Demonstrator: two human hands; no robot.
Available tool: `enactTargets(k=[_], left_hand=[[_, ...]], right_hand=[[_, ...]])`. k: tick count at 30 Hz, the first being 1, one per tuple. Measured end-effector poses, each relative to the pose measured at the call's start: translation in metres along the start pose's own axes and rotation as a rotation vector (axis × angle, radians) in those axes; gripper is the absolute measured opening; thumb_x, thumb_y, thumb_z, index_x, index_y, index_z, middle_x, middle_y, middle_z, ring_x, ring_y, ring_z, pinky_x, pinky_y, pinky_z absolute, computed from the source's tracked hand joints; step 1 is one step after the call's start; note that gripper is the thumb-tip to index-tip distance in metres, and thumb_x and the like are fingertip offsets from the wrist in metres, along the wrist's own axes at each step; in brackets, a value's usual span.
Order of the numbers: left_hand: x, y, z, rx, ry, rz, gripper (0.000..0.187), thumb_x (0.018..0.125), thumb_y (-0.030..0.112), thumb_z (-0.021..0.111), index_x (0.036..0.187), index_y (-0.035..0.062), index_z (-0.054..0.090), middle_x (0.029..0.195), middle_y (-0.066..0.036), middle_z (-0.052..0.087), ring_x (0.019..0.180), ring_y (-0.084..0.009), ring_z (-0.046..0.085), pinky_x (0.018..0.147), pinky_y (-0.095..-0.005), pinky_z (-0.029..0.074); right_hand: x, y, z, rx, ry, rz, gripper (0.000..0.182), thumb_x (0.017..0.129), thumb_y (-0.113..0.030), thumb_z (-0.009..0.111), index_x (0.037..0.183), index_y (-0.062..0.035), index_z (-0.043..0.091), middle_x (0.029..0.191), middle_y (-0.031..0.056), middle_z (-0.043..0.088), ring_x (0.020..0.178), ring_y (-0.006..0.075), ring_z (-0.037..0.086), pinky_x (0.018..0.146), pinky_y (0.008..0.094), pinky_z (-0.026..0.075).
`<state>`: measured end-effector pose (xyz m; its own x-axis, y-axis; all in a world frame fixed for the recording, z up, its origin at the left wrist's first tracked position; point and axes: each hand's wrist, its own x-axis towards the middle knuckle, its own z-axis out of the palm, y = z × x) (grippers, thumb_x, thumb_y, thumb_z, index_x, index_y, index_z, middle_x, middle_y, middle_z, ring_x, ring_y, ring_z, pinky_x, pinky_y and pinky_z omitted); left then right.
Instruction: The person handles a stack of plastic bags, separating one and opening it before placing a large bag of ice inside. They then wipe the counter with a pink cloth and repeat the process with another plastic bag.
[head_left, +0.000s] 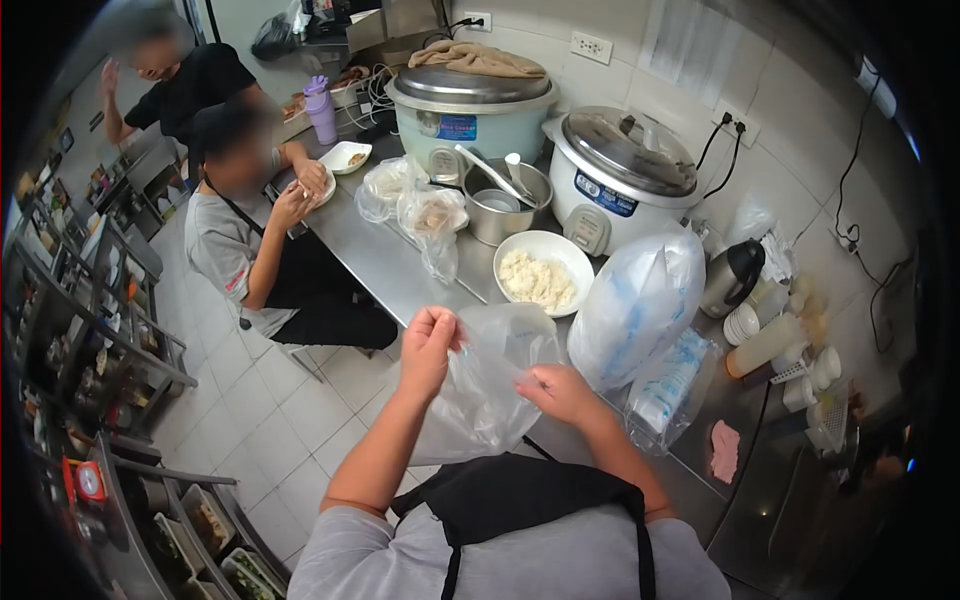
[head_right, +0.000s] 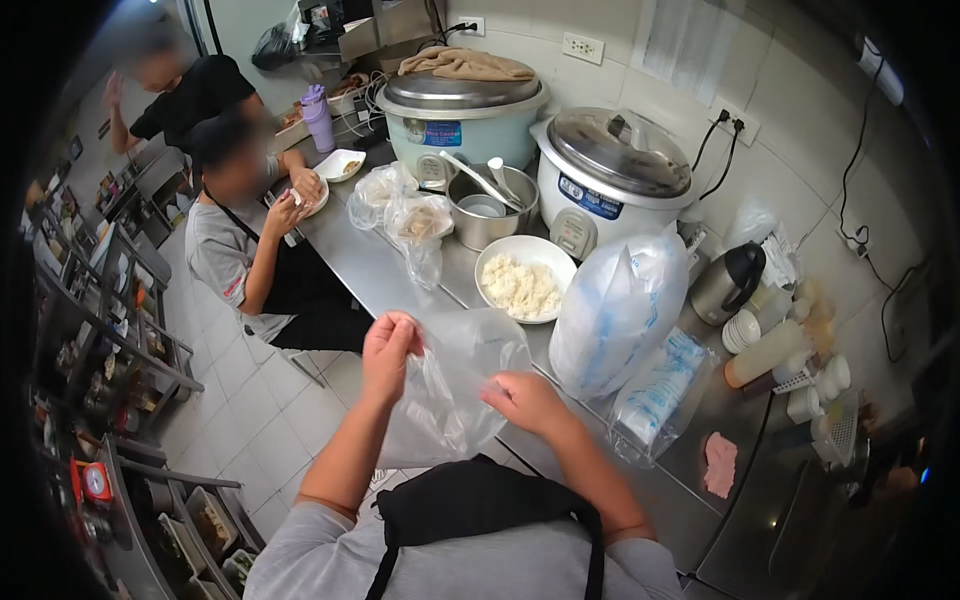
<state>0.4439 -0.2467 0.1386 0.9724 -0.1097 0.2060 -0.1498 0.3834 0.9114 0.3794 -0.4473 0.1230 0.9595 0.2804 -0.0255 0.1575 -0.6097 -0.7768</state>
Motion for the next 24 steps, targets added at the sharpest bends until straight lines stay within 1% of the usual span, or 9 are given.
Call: enactTargets(k=[2, 5, 8, 12, 15, 17, 19, 22, 24], left_hand=[[0.006, 0.017, 0.008, 0.148, -0.115, 0.253, 0.021, 0.081, 0.022, 0.053, 0.088, 0.0026, 0.051, 0.081, -0.007, 0.056, 0.066, -0.0142, 0.053, 0.063, -0.0261, 0.043], [0.012, 0.06, 0.041, 0.363, -0.79, 0.365, 0.038, 0.075, 0.028, 0.059, 0.1, 0.0015, 0.051, 0.094, -0.011, 0.056, 0.074, -0.0198, 0.055, 0.07, -0.0303, 0.043], [0.027, 0.063, 0.058, 0.91, -1.331, -0.076, 0.05, 0.07, 0.034, 0.063, 0.108, 0.0032, 0.049, 0.097, -0.012, 0.057, 0.077, -0.0206, 0.056, 0.071, -0.0294, 0.041], [0.026, 0.035, 0.071, 0.973, -1.706, -0.487, 0.031, 0.081, 0.03, 0.051, 0.095, 0.0023, 0.056, 0.076, -0.01, 0.061, 0.071, -0.0149, 0.056, 0.068, -0.0258, 0.041], [0.032, 0.028, 0.082, 0.27, -1.678, -0.467, 0.032, 0.085, 0.028, 0.044, 0.084, -0.0006, 0.058, 0.069, -0.006, 0.06, 0.068, -0.014, 0.056, 0.068, -0.0277, 0.042], [0.036, 0.02, 0.095, -0.1, -1.555, -0.378, 0.035, 0.087, 0.03, 0.042, 0.083, 0.0003, 0.059, 0.071, -0.006, 0.06, 0.066, -0.014, 0.055, 0.068, -0.0276, 0.043], [0.039, 0.011, 0.122, -0.387, -1.346, -0.252, 0.036, 0.088, 0.033, 0.039, 0.087, 0.0015, 0.058, 0.073, -0.006, 0.059, 0.063, -0.0138, 0.054, 0.067, -0.0284, 0.044], [0.043, 0.01, 0.179, -1.058, -0.949, -0.349, 0.037, 0.087, 0.036, 0.038, 0.103, 0.0041, 0.05, 0.067, -0.003, 0.052, 0.057, -0.0131, 0.049, 0.061, -0.0276, 0.043], [0.057, -0.008, 0.201, -1.351, -1.05, -0.453, 0.037, 0.087, 0.036, 0.037, 0.109, 0.0067, 0.045, 0.07, -0.003, 0.049, 0.061, -0.0135, 0.049, 0.064, -0.028, 0.043]], right_hand=[[0.0, 0.006, -0.007, -0.163, 0.009, -0.18, 0.019, 0.073, -0.027, 0.059, 0.074, -0.0082, 0.058, 0.071, 0.0077, 0.056, 0.067, 0.0252, 0.053, 0.063, 0.0345, 0.04], [-0.003, -0.009, -0.023, -0.241, 0.011, -0.432, 0.017, 0.074, -0.024, 0.058, 0.072, -0.007, 0.059, 0.07, 0.0078, 0.056, 0.064, 0.0246, 0.052, 0.056, 0.0323, 0.039], [-0.026, -0.029, -0.055, -0.002, -0.013, -0.503, 0.018, 0.074, -0.023, 0.059, 0.072, -0.0053, 0.06, 0.068, 0.0083, 0.055, 0.062, 0.0229, 0.052, 0.054, 0.03, 0.039], [-0.074, 0.002, -0.103, 0.541, 0.124, -0.437, 0.016, 0.074, -0.022, 0.061, 0.072, -0.0056, 0.062, 0.068, 0.007, 0.055, 0.059, 0.0172, 0.052, 0.053, 0.0271, 0.04], [-0.096, 0.049, -0.114, 1.11, 0.368, -0.504, 0.024, 0.078, -0.029, 0.056, 0.086, -0.007, 0.06, 0.076, 0.0063, 0.059, 0.06, 0.0168, 0.054, 0.054, 0.0293, 0.043], [-0.088, 0.036, -0.146, 1.481, 0.143, -0.503, 0.031, 0.083, -0.035, 0.047, 0.096, -0.0076, 0.054, 0.079, 0.0059, 0.061, 0.063, 0.019, 0.057, 0.057, 0.0303, 0.046], [-0.072, -0.013, -0.17, 1.395, 0.846, -0.098, 0.037, 0.085, -0.04, 0.041, 0.102, -0.0082, 0.051, 0.088, 0.0064, 0.059, 0.077, 0.0211, 0.057, 0.069, 0.0332, 0.046], [-0.052, 0.034, -0.238, 1.375, 0.3, -0.287, 0.039, 0.086, -0.037, 0.04, 0.111, -0.0084, 0.046, 0.108, 0.0077, 0.051, 0.097, 0.0231, 0.048, 0.083, 0.0362, 0.04], [-0.047, 0.053, -0.264, 1.238, 0.555, -0.183, 0.039, 0.086, -0.037, 0.039, 0.112, -0.0085, 0.045, 0.108, 0.0076, 0.05, 0.098, 0.0229, 0.048, 0.083, 0.0361, 0.04]])
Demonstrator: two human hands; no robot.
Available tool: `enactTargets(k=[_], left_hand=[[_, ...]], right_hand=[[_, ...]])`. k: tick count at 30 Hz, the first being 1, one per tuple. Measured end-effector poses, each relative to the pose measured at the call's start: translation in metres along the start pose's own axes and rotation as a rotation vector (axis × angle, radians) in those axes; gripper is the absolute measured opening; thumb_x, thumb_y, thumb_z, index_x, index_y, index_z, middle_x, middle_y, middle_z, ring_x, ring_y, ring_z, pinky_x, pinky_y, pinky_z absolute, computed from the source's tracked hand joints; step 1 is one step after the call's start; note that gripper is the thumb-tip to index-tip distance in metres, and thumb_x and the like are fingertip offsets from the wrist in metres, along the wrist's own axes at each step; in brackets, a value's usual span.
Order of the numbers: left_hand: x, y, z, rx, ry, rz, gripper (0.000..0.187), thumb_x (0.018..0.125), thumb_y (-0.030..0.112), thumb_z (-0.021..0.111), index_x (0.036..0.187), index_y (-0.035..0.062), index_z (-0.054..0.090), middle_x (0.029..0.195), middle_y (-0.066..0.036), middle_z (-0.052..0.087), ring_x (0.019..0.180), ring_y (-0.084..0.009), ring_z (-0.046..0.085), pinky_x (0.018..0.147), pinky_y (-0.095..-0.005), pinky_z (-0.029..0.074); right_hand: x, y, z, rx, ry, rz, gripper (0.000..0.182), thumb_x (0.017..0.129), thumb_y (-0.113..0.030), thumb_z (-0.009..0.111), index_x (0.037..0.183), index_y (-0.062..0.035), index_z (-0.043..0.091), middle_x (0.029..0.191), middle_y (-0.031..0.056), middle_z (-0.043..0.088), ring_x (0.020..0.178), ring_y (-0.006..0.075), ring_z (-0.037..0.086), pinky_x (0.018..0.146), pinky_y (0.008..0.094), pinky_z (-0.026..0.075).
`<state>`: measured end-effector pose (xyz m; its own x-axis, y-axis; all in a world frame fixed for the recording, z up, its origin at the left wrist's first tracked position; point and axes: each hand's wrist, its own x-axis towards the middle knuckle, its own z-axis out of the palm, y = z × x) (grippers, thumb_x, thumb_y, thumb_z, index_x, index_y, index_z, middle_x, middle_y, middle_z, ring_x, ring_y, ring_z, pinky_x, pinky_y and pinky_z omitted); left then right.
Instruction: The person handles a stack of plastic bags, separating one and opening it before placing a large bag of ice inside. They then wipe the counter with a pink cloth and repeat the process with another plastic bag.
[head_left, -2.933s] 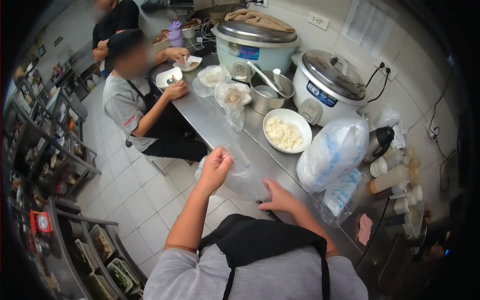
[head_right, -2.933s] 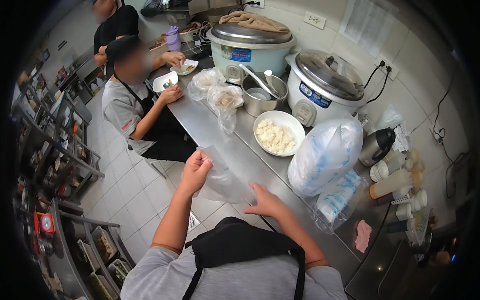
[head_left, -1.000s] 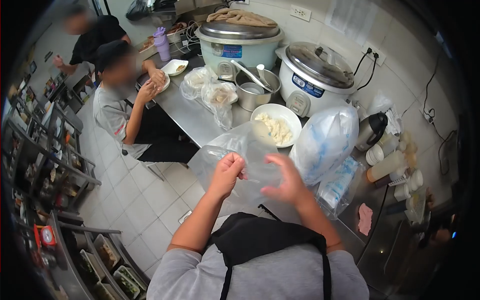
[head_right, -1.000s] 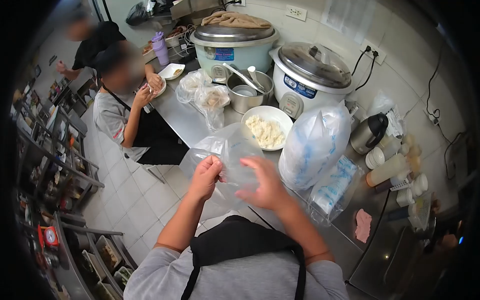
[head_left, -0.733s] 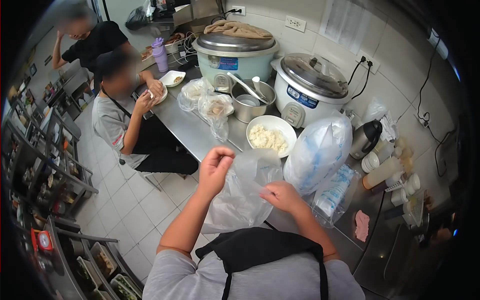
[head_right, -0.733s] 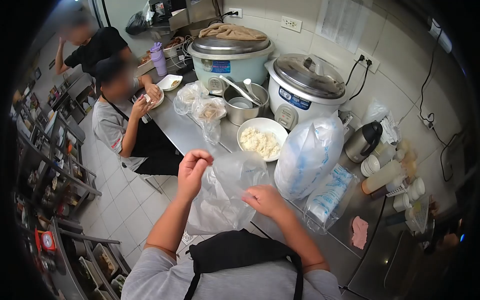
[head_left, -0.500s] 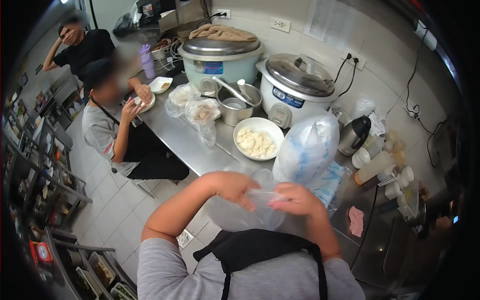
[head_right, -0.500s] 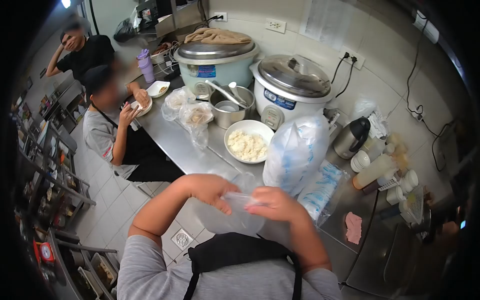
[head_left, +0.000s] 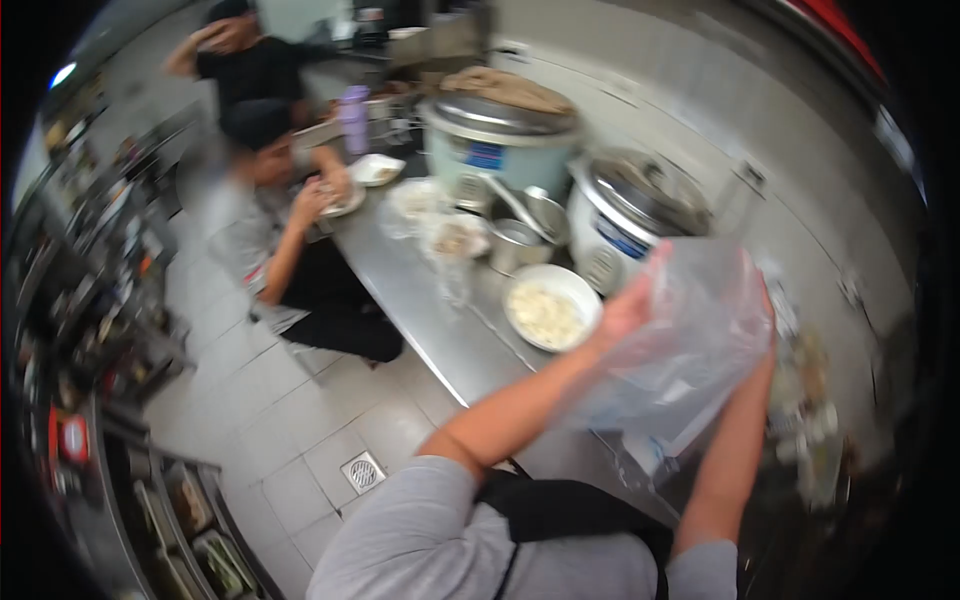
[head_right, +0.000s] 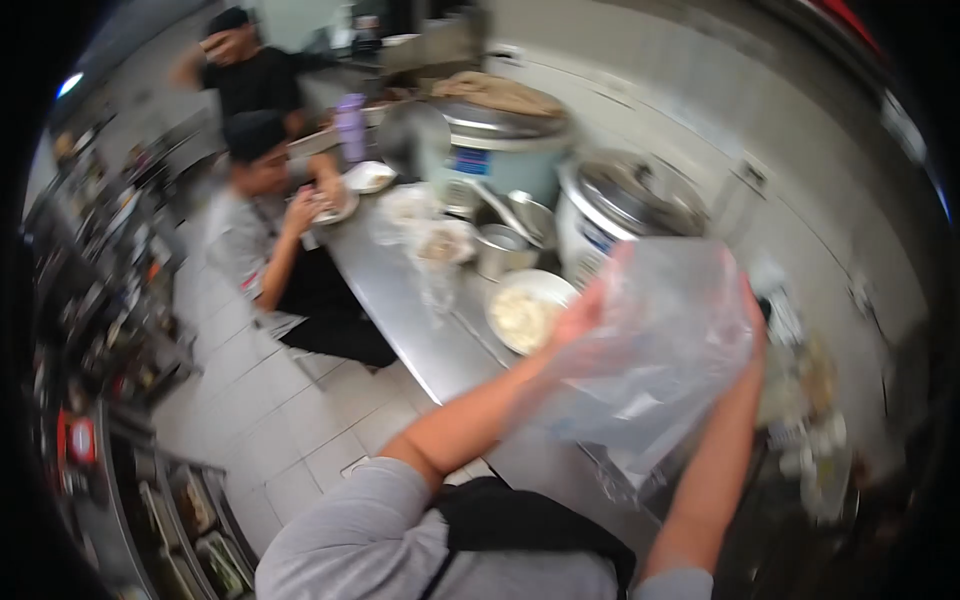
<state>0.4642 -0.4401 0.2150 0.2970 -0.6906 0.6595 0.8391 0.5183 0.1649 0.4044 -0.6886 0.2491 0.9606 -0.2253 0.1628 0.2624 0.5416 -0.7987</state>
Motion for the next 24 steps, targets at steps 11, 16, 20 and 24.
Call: enactTargets(k=[11, 16, 20, 24], left_hand=[[-0.052, -0.011, -0.112, 0.103, 0.403, 0.055, 0.043, 0.09, 0.034, 0.03, 0.123, 0.0083, 0.033, 0.113, -0.007, 0.048, 0.099, -0.017, 0.05, 0.084, -0.033, 0.041], [-0.096, -0.014, -0.151, 0.114, 0.213, 0.002, 0.042, 0.089, 0.032, 0.033, 0.126, 0.0112, 0.029, 0.117, -0.006, 0.044, 0.101, -0.0158, 0.048, 0.083, -0.0293, 0.042], [-0.121, -0.025, -0.135, 0.408, 0.936, -0.053, 0.046, 0.088, 0.025, 0.039, 0.13, 0.0166, 0.023, 0.123, -0.003, 0.038, 0.104, -0.0113, 0.044, 0.081, -0.0258, 0.042], [-0.124, -0.023, -0.122, 0.429, 0.981, 0.017, 0.044, 0.087, 0.022, 0.042, 0.126, 0.0085, 0.027, 0.116, -0.004, 0.045, 0.099, -0.0115, 0.048, 0.078, -0.0267, 0.044]], right_hand=[[0.022, 0.085, -0.118, -0.406, 0.409, 0.225, 0.04, 0.086, -0.036, 0.038, 0.115, -0.009, 0.042, 0.111, 0.0072, 0.048, 0.1, 0.0221, 0.046, 0.084, 0.0358, 0.039], [0.013, 0.166, -0.14, -0.257, 0.31, 0.357, 0.04, 0.086, -0.035, 0.038, 0.117, -0.0093, 0.041, 0.113, 0.007, 0.047, 0.101, 0.0217, 0.046, 0.084, 0.0356, 0.039], [-0.009, 0.215, -0.147, -0.102, 0.272, 0.431, 0.041, 0.086, -0.035, 0.037, 0.118, -0.0095, 0.04, 0.114, 0.0068, 0.046, 0.102, 0.0214, 0.045, 0.084, 0.0354, 0.039], [-0.024, 0.228, -0.141, -0.034, 0.248, 0.469, 0.041, 0.086, -0.034, 0.037, 0.119, -0.0097, 0.038, 0.115, 0.0067, 0.046, 0.103, 0.0211, 0.044, 0.085, 0.0353, 0.039]])
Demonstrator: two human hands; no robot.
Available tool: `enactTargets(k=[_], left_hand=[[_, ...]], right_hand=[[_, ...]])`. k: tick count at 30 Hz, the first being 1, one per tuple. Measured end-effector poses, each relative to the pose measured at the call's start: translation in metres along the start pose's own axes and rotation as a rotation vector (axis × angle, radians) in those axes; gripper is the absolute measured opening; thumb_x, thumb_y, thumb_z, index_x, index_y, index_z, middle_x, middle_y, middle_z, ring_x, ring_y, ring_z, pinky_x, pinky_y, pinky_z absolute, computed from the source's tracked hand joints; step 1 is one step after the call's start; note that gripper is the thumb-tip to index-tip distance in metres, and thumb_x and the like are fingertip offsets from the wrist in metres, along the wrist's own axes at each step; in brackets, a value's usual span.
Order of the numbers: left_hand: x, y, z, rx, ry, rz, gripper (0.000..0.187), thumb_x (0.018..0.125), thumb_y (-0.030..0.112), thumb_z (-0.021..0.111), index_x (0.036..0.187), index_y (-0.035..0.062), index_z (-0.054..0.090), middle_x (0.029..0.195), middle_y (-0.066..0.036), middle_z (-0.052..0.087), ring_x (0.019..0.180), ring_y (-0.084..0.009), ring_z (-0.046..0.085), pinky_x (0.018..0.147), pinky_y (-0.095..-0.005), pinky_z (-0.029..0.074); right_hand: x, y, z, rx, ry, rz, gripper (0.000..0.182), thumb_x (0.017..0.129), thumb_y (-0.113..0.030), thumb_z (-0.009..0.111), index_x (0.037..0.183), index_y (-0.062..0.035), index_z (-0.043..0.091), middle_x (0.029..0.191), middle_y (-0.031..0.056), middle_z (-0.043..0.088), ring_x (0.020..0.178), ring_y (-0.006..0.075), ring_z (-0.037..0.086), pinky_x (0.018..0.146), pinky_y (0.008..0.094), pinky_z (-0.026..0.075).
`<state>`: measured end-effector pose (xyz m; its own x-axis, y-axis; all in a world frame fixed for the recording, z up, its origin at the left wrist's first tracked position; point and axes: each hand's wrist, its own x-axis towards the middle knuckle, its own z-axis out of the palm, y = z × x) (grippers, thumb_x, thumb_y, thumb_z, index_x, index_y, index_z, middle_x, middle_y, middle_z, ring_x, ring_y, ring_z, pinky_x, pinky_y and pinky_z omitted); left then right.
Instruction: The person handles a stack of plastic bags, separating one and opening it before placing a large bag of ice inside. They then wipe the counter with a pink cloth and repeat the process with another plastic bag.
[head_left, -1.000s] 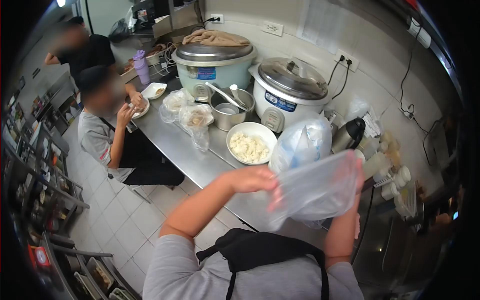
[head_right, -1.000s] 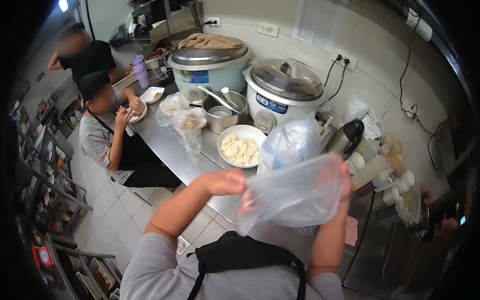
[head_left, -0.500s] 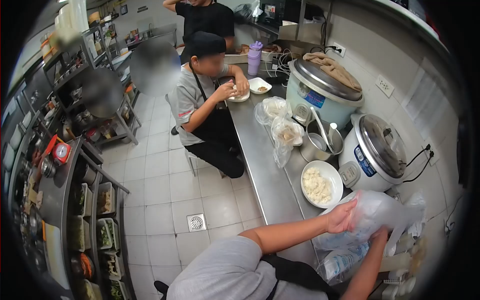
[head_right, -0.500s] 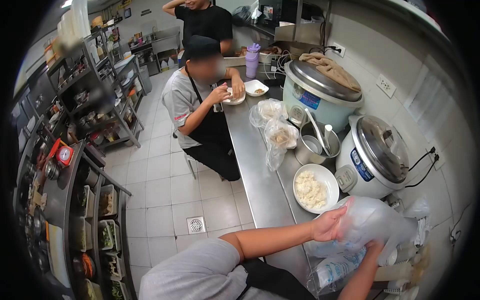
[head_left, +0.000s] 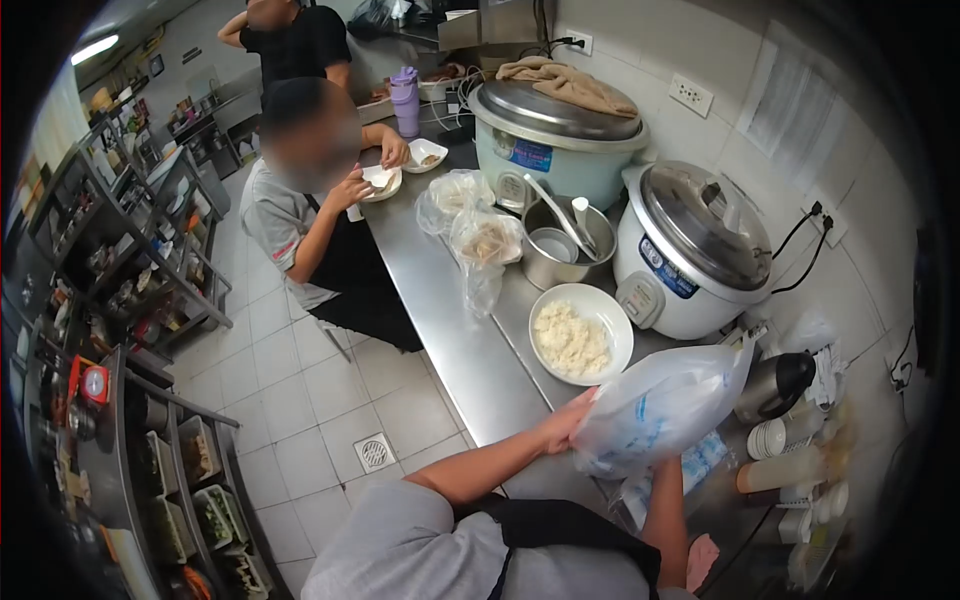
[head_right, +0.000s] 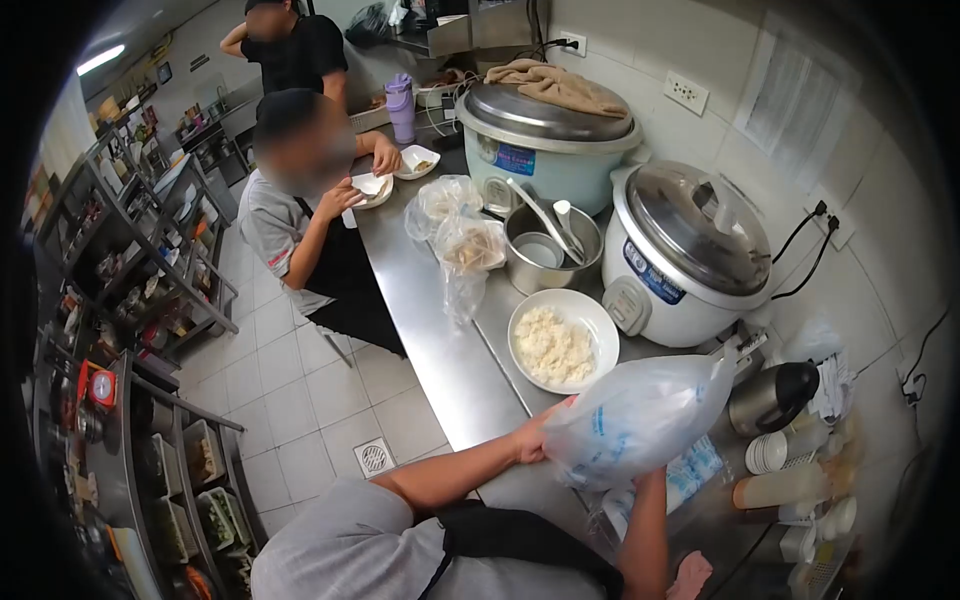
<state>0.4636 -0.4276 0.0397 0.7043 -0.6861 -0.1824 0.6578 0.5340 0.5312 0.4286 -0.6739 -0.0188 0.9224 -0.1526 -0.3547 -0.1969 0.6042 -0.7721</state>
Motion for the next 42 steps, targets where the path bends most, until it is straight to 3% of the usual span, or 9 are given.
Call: enactTargets(k=[7, 10, 12, 14, 18, 23, 32, 38, 42], left_hand=[[0.014, -0.009, -0.006, -0.04, 0.079, 0.125, 0.025, 0.086, 0.022, 0.044, 0.106, 0.007, 0.043, 0.094, -0.003, 0.053, 0.08, -0.0104, 0.054, 0.067, -0.0234, 0.046], [0.01, -0.015, -0.009, 0.007, 0.195, 0.131, 0.021, 0.085, 0.022, 0.045, 0.1, 0.007, 0.043, 0.086, -0.002, 0.053, 0.074, -0.0097, 0.053, 0.063, -0.0226, 0.045], [0.002, -0.009, -0.004, 0.071, 0.261, 0.099, 0.022, 0.084, 0.023, 0.047, 0.1, 0.007, 0.041, 0.084, -0.002, 0.052, 0.073, -0.0094, 0.053, 0.06, -0.0221, 0.045], [-0.005, -0.013, 0.002, 0.04, 0.265, 0.113, 0.024, 0.084, 0.024, 0.047, 0.102, 0.0096, 0.04, 0.085, -0.003, 0.052, 0.069, -0.0104, 0.051, 0.056, -0.0222, 0.043], [-0.002, -0.039, 0.0, -0.154, 0.302, 0.088, 0.018, 0.084, 0.025, 0.039, 0.097, 0.0137, 0.045, 0.08, 0.0, 0.052, 0.06, -0.0124, 0.049, 0.042, -0.0248, 0.037], [0.011, -0.059, -0.036, -0.285, 0.1, -0.003, 0.024, 0.084, 0.029, 0.04, 0.105, 0.018, 0.039, 0.079, -0.006, 0.054, 0.055, -0.0163, 0.046, 0.049, -0.0282, 0.038], [0.02, 0.002, -0.037, -0.3, 0.204, -0.016, 0.027, 0.085, 0.033, 0.036, 0.09, 0.0091, 0.046, 0.079, -0.011, 0.057, 0.066, -0.0223, 0.054, 0.062, -0.0351, 0.045], [0.031, -0.028, -0.054, 0.222, 0.408, 0.193, 0.032, 0.086, 0.038, 0.038, 0.084, 0.0078, 0.046, 0.073, -0.004, 0.051, 0.063, -0.0144, 0.049, 0.059, -0.0291, 0.043], [0.017, -0.041, -0.035, 0.553, 0.515, 0.352, 0.027, 0.085, 0.034, 0.045, 0.084, 0.0072, 0.043, 0.068, 0.0, 0.046, 0.058, -0.0085, 0.041, 0.053, -0.024, 0.039]], right_hand=[[-0.019, 0.008, 0.025, 0.193, 0.264, -0.097, 0.044, 0.086, -0.036, 0.037, 0.122, -0.0107, 0.035, 0.117, 0.0065, 0.044, 0.105, 0.0189, 0.043, 0.084, 0.0343, 0.04], [0.02, 0.021, -0.044, -0.319, 0.21, -0.434, 0.039, 0.085, -0.034, 0.039, 0.116, -0.0102, 0.042, 0.107, 0.0052, 0.05, 0.091, 0.0175, 0.049, 0.071, 0.0314, 0.043], [-0.03, -0.057, 0.031, -0.574, 0.575, -0.293, 0.029, 0.086, -0.028, 0.041, 0.107, -0.0097, 0.049, 0.087, 0.0011, 0.053, 0.072, 0.0107, 0.049, 0.056, 0.0241, 0.04], [-0.051, -0.117, 0.058, -0.558, 0.519, -0.632, 0.022, 0.084, -0.02, 0.048, 0.102, -0.008, 0.052, 0.071, -0.0043, 0.045, 0.06, 0.0016, 0.038, 0.048, 0.0169, 0.031], [-0.125, -0.169, 0.196, -1.201, 0.332, -1.044, 0.03, 0.079, -0.02, 0.053, 0.107, -0.008, 0.052, 0.088, 0.0066, 0.05, 0.077, 0.0151, 0.05, 0.063, 0.0277, 0.042], [-0.112, -0.13, 0.245, -1.788, 0.597, -0.902, 0.031, 0.064, -0.022, 0.066, 0.088, -0.0059, 0.054, 0.091, 0.0148, 0.049, 0.082, 0.0302, 0.05, 0.069, 0.0368, 0.042], [-0.09, -0.143, 0.208, -1.417, -0.103, -1.183, 0.025, 0.055, -0.015, 0.068, 0.054, -0.0025, 0.047, 0.077, 0.0119, 0.054, 0.07, 0.0251, 0.054, 0.061, 0.0295, 0.043], [-0.074, -0.145, 0.193, -1.144, -0.364, -1.045, 0.021, 0.058, -0.012, 0.065, 0.053, -0.0018, 0.048, 0.086, 0.0166, 0.054, 0.082, 0.025, 0.053, 0.072, 0.0292, 0.04], [-0.1, -0.155, 0.212, -1.293, -0.176, -0.975, 0.015, 0.063, -0.012, 0.063, 0.07, -0.0023, 0.054, 0.1, 0.0179, 0.05, 0.093, 0.0294, 0.048, 0.08, 0.0335, 0.036]])
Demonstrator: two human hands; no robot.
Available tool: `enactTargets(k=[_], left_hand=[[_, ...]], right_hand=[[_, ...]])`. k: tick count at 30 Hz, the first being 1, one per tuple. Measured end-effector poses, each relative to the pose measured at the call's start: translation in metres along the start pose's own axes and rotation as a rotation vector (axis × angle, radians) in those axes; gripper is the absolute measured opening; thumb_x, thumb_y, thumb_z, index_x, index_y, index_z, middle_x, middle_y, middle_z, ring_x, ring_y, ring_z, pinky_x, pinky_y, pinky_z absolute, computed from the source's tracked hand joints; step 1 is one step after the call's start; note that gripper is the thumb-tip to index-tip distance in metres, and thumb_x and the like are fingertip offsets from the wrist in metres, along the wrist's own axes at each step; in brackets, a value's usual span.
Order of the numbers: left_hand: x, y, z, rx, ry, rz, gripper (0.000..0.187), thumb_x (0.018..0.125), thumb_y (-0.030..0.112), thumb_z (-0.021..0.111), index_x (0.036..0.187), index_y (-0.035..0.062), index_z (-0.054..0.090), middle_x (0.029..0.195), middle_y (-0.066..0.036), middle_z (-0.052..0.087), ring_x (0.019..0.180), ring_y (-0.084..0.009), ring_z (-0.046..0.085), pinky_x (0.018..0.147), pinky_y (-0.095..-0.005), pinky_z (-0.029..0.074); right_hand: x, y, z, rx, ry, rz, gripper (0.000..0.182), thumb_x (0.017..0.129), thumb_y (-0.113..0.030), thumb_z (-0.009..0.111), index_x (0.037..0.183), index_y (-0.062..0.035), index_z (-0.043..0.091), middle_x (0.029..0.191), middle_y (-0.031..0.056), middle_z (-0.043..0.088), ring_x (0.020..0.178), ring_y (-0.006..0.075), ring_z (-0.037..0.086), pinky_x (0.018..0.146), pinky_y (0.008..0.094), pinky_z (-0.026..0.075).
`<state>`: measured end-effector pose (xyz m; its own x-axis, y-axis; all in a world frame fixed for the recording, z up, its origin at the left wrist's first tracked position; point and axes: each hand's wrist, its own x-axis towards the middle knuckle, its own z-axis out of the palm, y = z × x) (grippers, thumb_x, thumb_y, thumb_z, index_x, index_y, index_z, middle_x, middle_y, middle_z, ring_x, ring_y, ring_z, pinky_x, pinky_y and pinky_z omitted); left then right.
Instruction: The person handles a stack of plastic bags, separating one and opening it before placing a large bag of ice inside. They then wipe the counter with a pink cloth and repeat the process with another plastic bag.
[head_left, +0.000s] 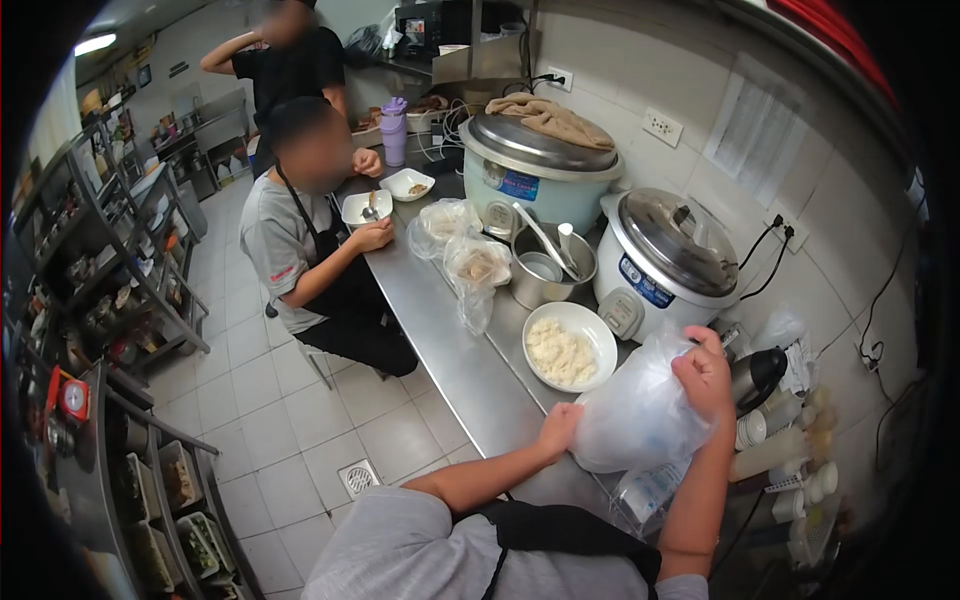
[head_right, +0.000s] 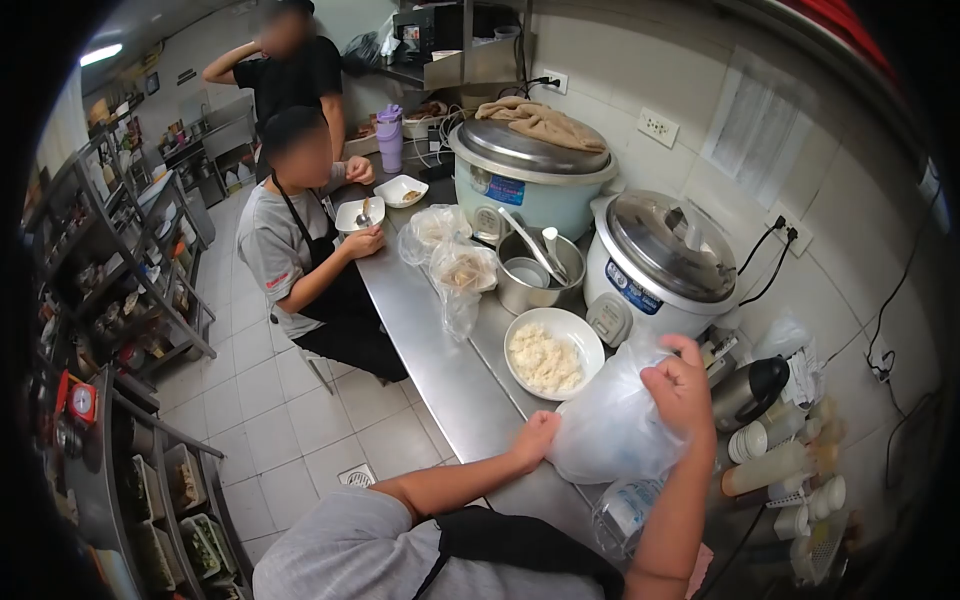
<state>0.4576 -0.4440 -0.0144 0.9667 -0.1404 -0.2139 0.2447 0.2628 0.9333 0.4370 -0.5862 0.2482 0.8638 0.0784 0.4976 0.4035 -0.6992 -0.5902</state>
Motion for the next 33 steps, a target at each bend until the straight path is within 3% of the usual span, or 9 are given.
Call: enactTargets(k=[3, 7, 10, 12, 18, 25, 28, 31, 33], left_hand=[[-0.021, 0.009, 0.006, -0.084, -0.044, -0.079, 0.026, 0.084, 0.032, 0.048, 0.088, 0.0071, 0.042, 0.065, 0.001, 0.044, 0.054, -0.0067, 0.039, 0.049, -0.0221, 0.037], [-0.03, 0.005, 0.01, -0.262, -0.096, -0.15, 0.023, 0.083, 0.03, 0.048, 0.086, 0.007, 0.044, 0.062, 0.0, 0.046, 0.049, -0.0073, 0.045, 0.039, -0.0217, 0.035], [-0.017, 0.01, -0.001, -0.488, -0.217, -0.334, 0.02, 0.085, 0.028, 0.044, 0.084, 0.0084, 0.044, 0.063, -0.001, 0.049, 0.051, -0.0113, 0.05, 0.041, -0.0248, 0.041], [-0.011, 0.039, -0.008, -0.639, -0.143, -0.56, 0.019, 0.086, 0.027, 0.042, 0.079, 0.0095, 0.046, 0.063, -0.002, 0.05, 0.052, -0.014, 0.053, 0.043, -0.0275, 0.045], [0.043, 0.023, -0.036, -0.625, -0.266, -0.652, 0.027, 0.087, 0.033, 0.04, 0.073, 0.0112, 0.045, 0.075, -0.006, 0.055, 0.066, -0.0175, 0.056, 0.063, -0.0358, 0.049], [0.015, 0.01, -0.015, -0.231, -0.086, -0.316, 0.032, 0.086, 0.032, 0.044, 0.092, 0.0012, 0.051, 0.085, -0.007, 0.056, 0.07, -0.0144, 0.052, 0.064, -0.0265, 0.044], [0.019, -0.017, -0.01, -0.065, 0.042, -0.143, 0.031, 0.084, 0.032, 0.047, 0.088, 0.0014, 0.05, 0.082, -0.007, 0.055, 0.068, -0.0125, 0.05, 0.062, -0.0247, 0.041], [0.012, -0.031, -0.002, 0.05, 0.18, -0.012, 0.032, 0.08, 0.035, 0.051, 0.081, 0.0024, 0.047, 0.068, -0.003, 0.051, 0.061, -0.0122, 0.046, 0.057, -0.0265, 0.04], [-0.006, -0.018, 0.002, -0.009, 0.161, -0.07, 0.031, 0.08, 0.035, 0.051, 0.079, 0.0038, 0.047, 0.067, -0.003, 0.05, 0.058, -0.0122, 0.046, 0.054, -0.0263, 0.04]], right_hand=[[-0.003, -0.062, -0.001, -0.44, 0.27, 0.033, 0.034, 0.065, -0.019, 0.065, 0.093, -0.0042, 0.054, 0.103, 0.0159, 0.049, 0.097, 0.0346, 0.044, 0.081, 0.0387, 0.036], [-0.002, -0.041, 0.038, -0.755, 0.218, 0.246, 0.038, 0.057, -0.03, 0.069, 0.083, -0.0055, 0.057, 0.089, 0.0107, 0.052, 0.087, 0.0288, 0.048, 0.073, 0.0396, 0.038], [-0.003, -0.028, 0.042, -0.794, 0.336, 0.142, 0.032, 0.055, -0.03, 0.07, 0.068, -0.0057, 0.055, 0.077, 0.008, 0.052, 0.077, 0.027, 0.048, 0.066, 0.0391, 0.038], [-0.001, -0.023, 0.04, -0.769, 0.318, 0.04, 0.031, 0.053, -0.029, 0.071, 0.06, -0.0056, 0.052, 0.07, 0.0072, 0.051, 0.07, 0.0277, 0.048, 0.061, 0.0389, 0.038], [-0.002, -0.008, 0.029, -0.22, 0.177, -0.35, 0.041, 0.058, -0.041, 0.065, 0.054, -0.0049, 0.046, 0.06, 0.0064, 0.05, 0.06, 0.0268, 0.048, 0.055, 0.0344, 0.039], [-0.001, 0.002, 0.023, 0.281, 0.11, -0.353, 0.038, 0.066, -0.04, 0.059, 0.066, -0.0023, 0.054, 0.069, 0.0099, 0.054, 0.067, 0.0258, 0.052, 0.063, 0.0327, 0.041], [-0.009, 0.016, 0.029, 0.177, 0.261, -0.129, 0.031, 0.068, -0.031, 0.059, 0.077, -0.0014, 0.056, 0.08, 0.0123, 0.055, 0.077, 0.0273, 0.052, 0.071, 0.0339, 0.041], [-0.003, -0.037, 0.022, -0.324, 0.428, 0.0, 0.027, 0.068, -0.023, 0.062, 0.083, -0.0022, 0.056, 0.091, 0.0142, 0.055, 0.087, 0.0286, 0.051, 0.078, 0.0343, 0.039], [-0.006, -0.044, 0.03, -0.415, 0.31, 0.146, 0.027, 0.065, -0.022, 0.064, 0.084, -0.0035, 0.057, 0.091, 0.0136, 0.055, 0.088, 0.0283, 0.05, 0.078, 0.0339, 0.039]])
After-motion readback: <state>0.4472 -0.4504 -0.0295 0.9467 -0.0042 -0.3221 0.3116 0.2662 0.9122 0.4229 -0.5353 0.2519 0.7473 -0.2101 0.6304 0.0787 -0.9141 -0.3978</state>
